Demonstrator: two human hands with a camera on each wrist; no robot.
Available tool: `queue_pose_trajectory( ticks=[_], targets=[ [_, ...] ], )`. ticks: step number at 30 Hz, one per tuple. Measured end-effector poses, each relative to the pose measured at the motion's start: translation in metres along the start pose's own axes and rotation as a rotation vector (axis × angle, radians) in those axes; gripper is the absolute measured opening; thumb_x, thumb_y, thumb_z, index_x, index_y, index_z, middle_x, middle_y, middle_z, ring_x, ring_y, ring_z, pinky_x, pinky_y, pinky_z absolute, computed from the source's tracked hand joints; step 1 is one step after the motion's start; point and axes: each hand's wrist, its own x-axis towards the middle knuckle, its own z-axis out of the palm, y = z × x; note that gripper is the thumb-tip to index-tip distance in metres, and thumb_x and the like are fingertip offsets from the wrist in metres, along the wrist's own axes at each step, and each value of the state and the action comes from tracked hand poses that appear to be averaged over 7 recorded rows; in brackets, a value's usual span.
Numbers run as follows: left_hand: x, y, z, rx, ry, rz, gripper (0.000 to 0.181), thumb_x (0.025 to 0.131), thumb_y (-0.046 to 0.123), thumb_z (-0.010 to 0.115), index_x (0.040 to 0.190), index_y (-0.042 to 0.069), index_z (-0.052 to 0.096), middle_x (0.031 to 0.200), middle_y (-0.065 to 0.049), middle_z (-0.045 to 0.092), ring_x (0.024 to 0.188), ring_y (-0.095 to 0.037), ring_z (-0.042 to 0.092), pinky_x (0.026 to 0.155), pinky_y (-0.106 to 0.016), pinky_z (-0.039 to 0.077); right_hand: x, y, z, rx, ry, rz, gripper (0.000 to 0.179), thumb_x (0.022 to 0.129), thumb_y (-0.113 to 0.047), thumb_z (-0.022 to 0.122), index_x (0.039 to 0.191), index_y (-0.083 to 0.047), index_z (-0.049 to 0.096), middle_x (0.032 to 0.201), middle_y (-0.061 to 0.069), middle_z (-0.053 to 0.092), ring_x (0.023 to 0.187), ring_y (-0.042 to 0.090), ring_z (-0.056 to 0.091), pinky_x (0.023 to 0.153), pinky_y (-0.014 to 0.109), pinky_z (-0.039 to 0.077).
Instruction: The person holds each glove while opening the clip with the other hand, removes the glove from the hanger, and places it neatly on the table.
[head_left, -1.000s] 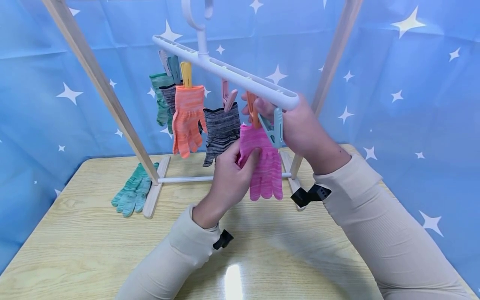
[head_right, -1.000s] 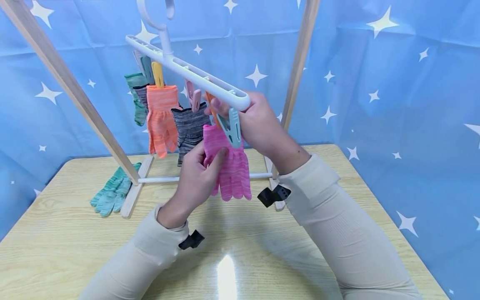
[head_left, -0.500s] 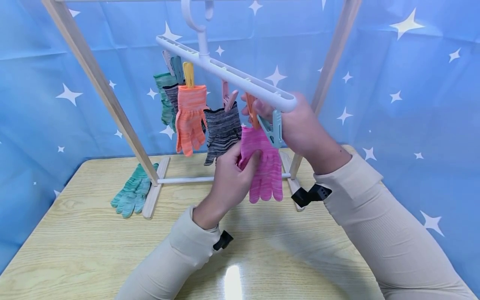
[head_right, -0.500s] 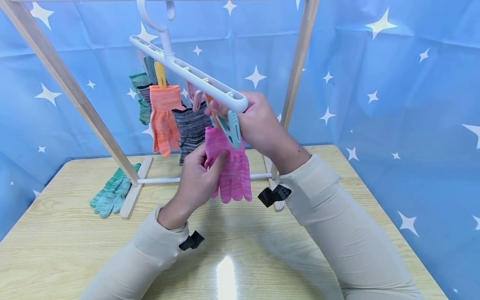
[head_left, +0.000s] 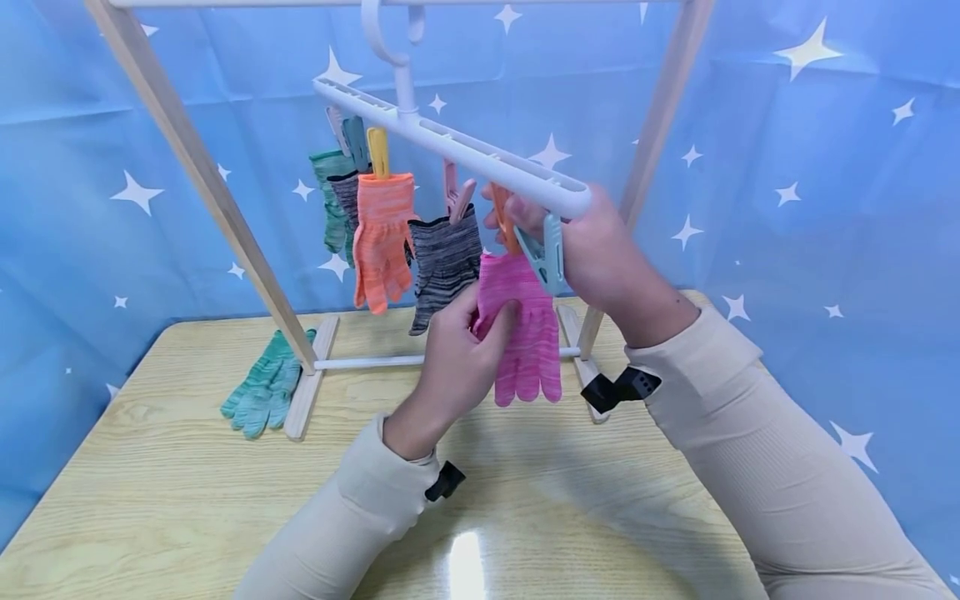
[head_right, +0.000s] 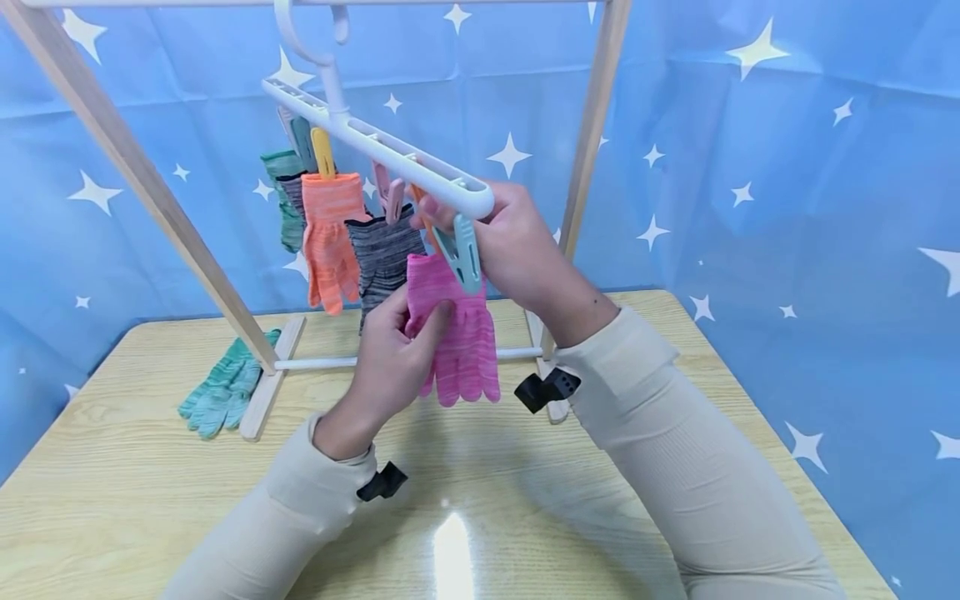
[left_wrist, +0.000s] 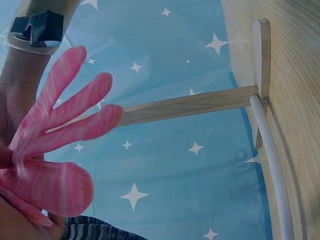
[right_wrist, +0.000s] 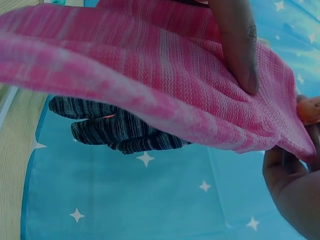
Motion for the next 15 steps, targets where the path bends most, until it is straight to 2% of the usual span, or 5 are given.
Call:
queue_pose_trajectory(
  ticks=[5, 11, 15],
  targets=[
    [-0.0014, 0.0005, -0.0002, 0.0, 0.003, -0.011, 0.016, 0.099, 0.016, 0.062, 0.107, 0.004, 0.067, 0.078, -0.007, 0.06, 0.062, -0.013, 0.051, 0.054, -0.026, 0.046, -0.0019, -0.0004, -0.0004, -0.029, -0.008, -0.031, 0.041, 0.095, -0.031, 0.068, 0.131, -0.013, 0.065, 0.099, 0.015, 0.07, 0.089, 0.029, 0.069, 0.084, 0.034, 0.058],
    [-0.0032, 0.0003, 0.0002, 0.002, -0.001, -0.011, 0.015, 0.099, 0.016, 0.062, 0.106, 0.005, 0.067, 0.076, -0.006, 0.06, 0.059, -0.013, 0.05, 0.052, -0.026, 0.045, -0.0029, -0.001, -0.0003, 0.087, -0.047, -0.049, 0.056, 0.089, -0.038, 0.074, 0.134, -0.007, 0.06, 0.097, 0.013, 0.069, 0.085, 0.027, 0.068, 0.08, 0.032, 0.058],
    [-0.0033, -0.0009, -0.0008, 0.009, -0.005, -0.009, 0.015, 0.099, 0.017, 0.062, 0.107, 0.005, 0.067, 0.077, -0.006, 0.061, 0.059, -0.012, 0.05, 0.052, -0.026, 0.045, -0.0017, 0.0003, 0.0007, 0.121, -0.064, -0.084, 0.058, 0.089, -0.04, 0.074, 0.135, -0.007, 0.06, 0.091, 0.013, 0.068, 0.081, 0.025, 0.067, 0.079, 0.033, 0.059]
  ],
)
